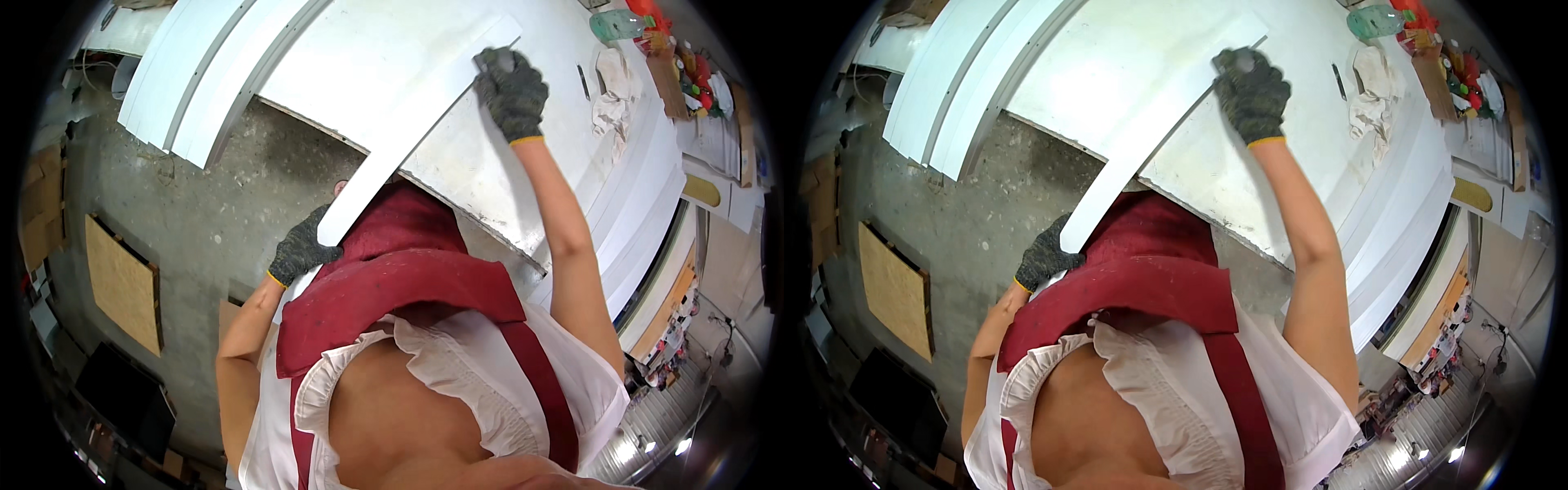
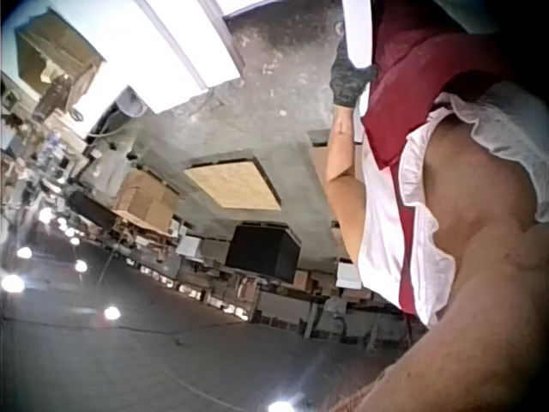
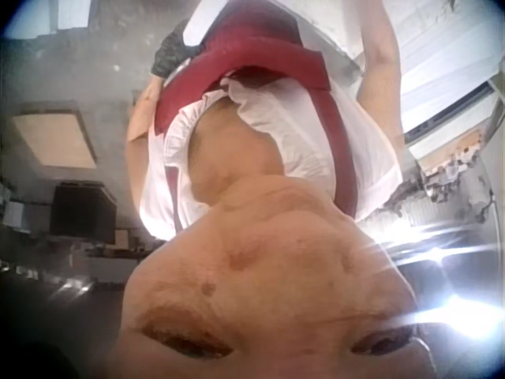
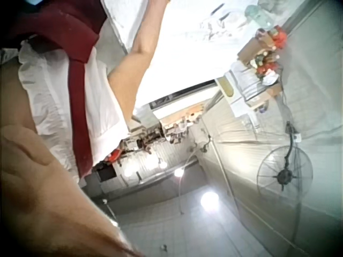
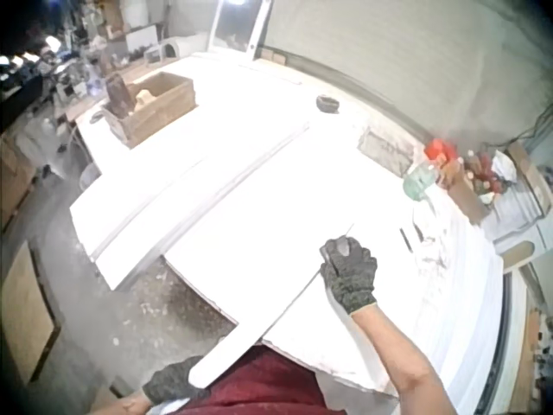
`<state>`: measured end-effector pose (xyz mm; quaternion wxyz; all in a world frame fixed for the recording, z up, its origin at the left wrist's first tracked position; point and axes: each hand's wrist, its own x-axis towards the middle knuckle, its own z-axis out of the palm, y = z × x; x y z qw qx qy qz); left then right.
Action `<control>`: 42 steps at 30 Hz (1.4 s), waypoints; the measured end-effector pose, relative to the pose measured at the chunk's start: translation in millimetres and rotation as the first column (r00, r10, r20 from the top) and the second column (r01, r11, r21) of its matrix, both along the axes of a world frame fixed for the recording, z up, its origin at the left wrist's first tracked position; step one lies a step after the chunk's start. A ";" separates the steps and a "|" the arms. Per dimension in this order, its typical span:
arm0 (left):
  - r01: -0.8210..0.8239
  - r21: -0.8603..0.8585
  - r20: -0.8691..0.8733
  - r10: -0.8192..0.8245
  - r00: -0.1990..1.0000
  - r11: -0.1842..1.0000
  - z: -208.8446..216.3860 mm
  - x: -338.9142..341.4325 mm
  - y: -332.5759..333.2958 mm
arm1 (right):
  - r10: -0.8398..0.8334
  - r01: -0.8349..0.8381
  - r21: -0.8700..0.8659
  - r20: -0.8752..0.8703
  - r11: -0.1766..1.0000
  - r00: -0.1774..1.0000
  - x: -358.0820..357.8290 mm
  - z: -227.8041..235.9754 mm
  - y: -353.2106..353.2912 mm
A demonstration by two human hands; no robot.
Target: The person sands the edge of a long white wooden plank using a sanding block, then wipes the surface with a gloved hand.
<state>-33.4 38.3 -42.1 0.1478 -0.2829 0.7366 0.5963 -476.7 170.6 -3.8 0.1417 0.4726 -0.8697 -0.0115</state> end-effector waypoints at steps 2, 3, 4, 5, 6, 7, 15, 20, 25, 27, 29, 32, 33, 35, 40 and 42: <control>0.000 -0.003 -0.007 0.000 1.000 1.000 -0.5 -2.1 -1.2 | 0.044 -0.043 -0.003 0.045 0.999 0.998 40.3 2.0 6.9; -0.008 0.002 -0.009 0.008 1.000 1.000 1.1 -1.4 -0.7 | 0.016 -0.035 0.127 0.143 0.991 0.990 52.1 17.1 0.1; -0.009 0.009 -0.013 0.009 1.000 1.000 2.8 -0.1 0.0 | 0.043 -0.051 0.051 0.146 0.997 0.988 47.6 11.2 4.1; -0.003 0.011 -0.009 0.003 1.000 1.000 2.8 -1.4 -0.8 | 0.066 -0.063 -0.028 0.139 0.998 0.988 32.1 1.6 8.8; 0.002 0.014 -0.005 -0.002 1.000 1.000 2.7 -2.6 -1.2 | 0.089 -0.075 -0.107 0.130 0.991 0.988 15.4 -5.5 11.8; 0.002 0.015 0.003 -0.003 1.000 1.000 2.2 -2.2 -0.4 | 0.045 -0.040 -0.065 0.088 0.997 0.995 0.7 -3.3 8.0; -0.006 0.004 -0.072 0.007 0.997 1.000 -2.0 2.2 0.8 | 0.102 -0.100 -0.024 0.088 0.995 0.991 50.1 3.4 7.2; 0.032 -0.039 -0.023 -0.033 0.999 0.999 -4.9 -5.6 -5.9 | 0.105 -0.079 -0.227 0.103 0.971 0.989 -34.3 -25.9 0.0; 0.074 -0.081 -0.156 -0.086 0.984 0.994 -1.5 -58.1 -19.9 | 0.195 -0.050 -0.435 0.295 0.899 0.935 46.6 -24.1 -59.9; 0.086 -0.134 -0.210 -0.113 0.971 0.987 -12.3 -58.7 -20.1 | 0.458 -0.441 -0.184 0.063 0.878 0.887 138.7 -37.8 -53.3; 0.028 0.043 -0.232 -0.017 0.972 0.999 -7.7 -48.7 -18.6 | 0.603 -0.560 -0.225 0.251 0.797 0.757 219.7 -13.8 -40.0; -0.026 0.275 -0.071 0.048 0.996 0.961 9.4 -26.8 -20.8 | 0.397 -0.378 -0.145 0.504 0.914 0.767 205.8 -7.5 -38.9; -0.049 0.331 -0.054 0.071 0.996 0.942 -0.9 -10.1 -17.3 | 0.302 -0.293 -0.102 0.525 0.951 0.796 176.1 -14.6 -38.1; -0.063 0.421 -0.011 0.075 0.997 0.905 -26.4 14.2 -12.6 | 0.415 -0.265 -0.400 0.356 0.877 0.837 84.0 -41.8 -48.9; -0.108 0.463 -0.057 0.151 0.987 0.880 -19.5 24.5 -4.3 | 0.191 0.032 -0.409 0.491 0.912 0.850 85.1 -1.7 -64.1; -0.130 0.396 -0.090 0.179 0.980 0.909 -27.0 24.8 2.0 | 0.522 -0.506 -0.130 0.221 0.853 0.824 141.3 0.9 -52.0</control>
